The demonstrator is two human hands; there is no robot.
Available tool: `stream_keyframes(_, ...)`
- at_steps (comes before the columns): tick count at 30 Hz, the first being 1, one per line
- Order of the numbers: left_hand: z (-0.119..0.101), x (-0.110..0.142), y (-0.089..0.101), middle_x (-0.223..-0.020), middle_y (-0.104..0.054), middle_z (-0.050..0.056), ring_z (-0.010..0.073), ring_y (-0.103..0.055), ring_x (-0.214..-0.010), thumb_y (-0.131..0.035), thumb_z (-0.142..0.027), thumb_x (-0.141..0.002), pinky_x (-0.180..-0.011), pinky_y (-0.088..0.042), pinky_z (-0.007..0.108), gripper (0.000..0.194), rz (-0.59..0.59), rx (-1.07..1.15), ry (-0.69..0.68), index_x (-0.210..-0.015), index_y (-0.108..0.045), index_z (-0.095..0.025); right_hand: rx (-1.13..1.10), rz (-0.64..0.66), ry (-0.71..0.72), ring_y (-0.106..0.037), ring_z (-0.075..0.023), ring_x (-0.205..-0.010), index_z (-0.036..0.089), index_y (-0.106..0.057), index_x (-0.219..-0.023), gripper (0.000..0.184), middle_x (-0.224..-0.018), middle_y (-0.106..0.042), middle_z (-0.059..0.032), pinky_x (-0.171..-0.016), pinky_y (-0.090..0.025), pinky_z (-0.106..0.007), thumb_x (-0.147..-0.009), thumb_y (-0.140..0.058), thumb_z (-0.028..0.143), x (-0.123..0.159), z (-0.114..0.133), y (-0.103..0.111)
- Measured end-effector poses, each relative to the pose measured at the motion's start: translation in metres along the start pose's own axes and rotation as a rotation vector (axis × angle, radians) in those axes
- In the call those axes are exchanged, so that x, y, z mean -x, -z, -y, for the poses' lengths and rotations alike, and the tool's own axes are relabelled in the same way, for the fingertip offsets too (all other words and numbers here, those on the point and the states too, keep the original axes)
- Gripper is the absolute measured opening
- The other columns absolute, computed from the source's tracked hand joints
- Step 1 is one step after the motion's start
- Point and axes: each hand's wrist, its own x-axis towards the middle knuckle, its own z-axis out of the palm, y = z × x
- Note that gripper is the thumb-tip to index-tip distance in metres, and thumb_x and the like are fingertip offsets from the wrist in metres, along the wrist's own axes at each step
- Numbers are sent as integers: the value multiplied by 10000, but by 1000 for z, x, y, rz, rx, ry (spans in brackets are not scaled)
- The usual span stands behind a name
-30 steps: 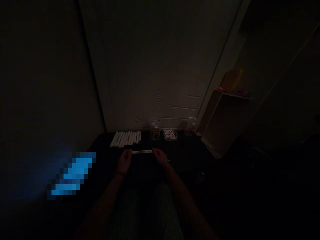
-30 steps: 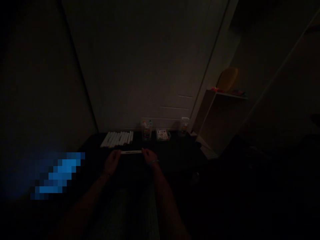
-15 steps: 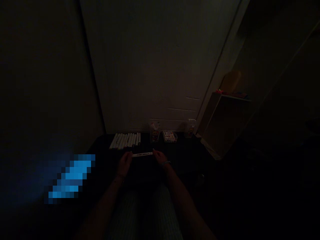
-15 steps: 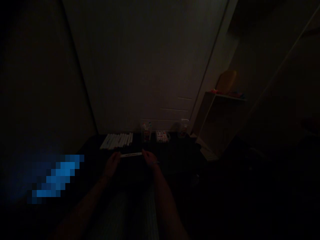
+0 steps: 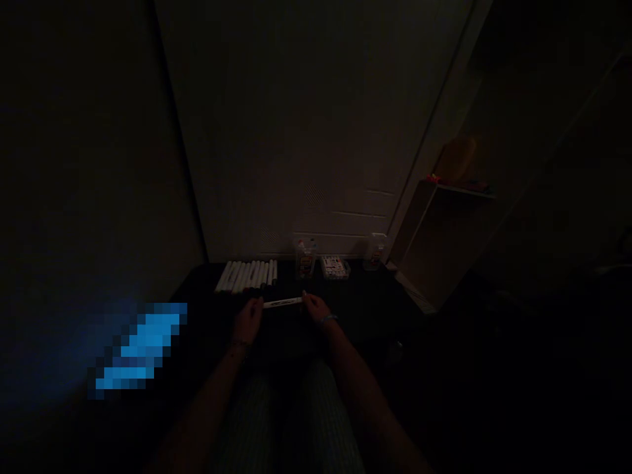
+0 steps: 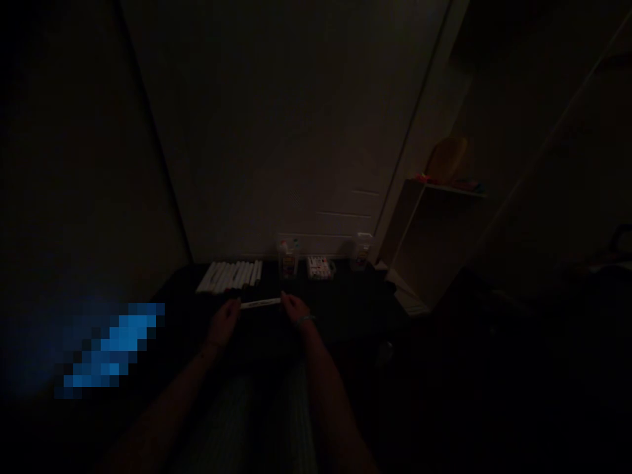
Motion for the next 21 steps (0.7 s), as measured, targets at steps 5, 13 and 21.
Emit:
stream_keyframes(5, 2, -2, -2, -722, -586, 18, 140, -515, -665, -341, -477, -768, -606, -369, 219, 346, -32, -26, 7, -760, -531, -188, -6, -13, -3, -493, -91, -641, 169, -572, -746, 555, -664, -530, 25, -565, -346, -162, -813, -220, 592, 2, 0, 1)
stream_keyframes(13, -1, 0, 1, -622, -554, 6, 124, -486, -566, -327, -459, -783, -546, -335, 220, 315, -23, -114, -1, -684, -490, -209, 141, -7, -6, -504, -93, -690, 210, -588, -838, 512, -741, -574, 32, -608, -346, -170, -840, -213, 560, 3, 1, -1)
stream_keyframes(21, -1, -2, 0, -586, -534, 4, 120, -464, -542, -318, -461, -788, -509, -301, 218, 327, -29, -145, 32, -649, -475, -210, 251, -66, 23, -520, -114, -742, 232, -582, -850, 485, -805, -595, 14, -635, -349, -191, -859, -198, 528, 4, 0, -4)
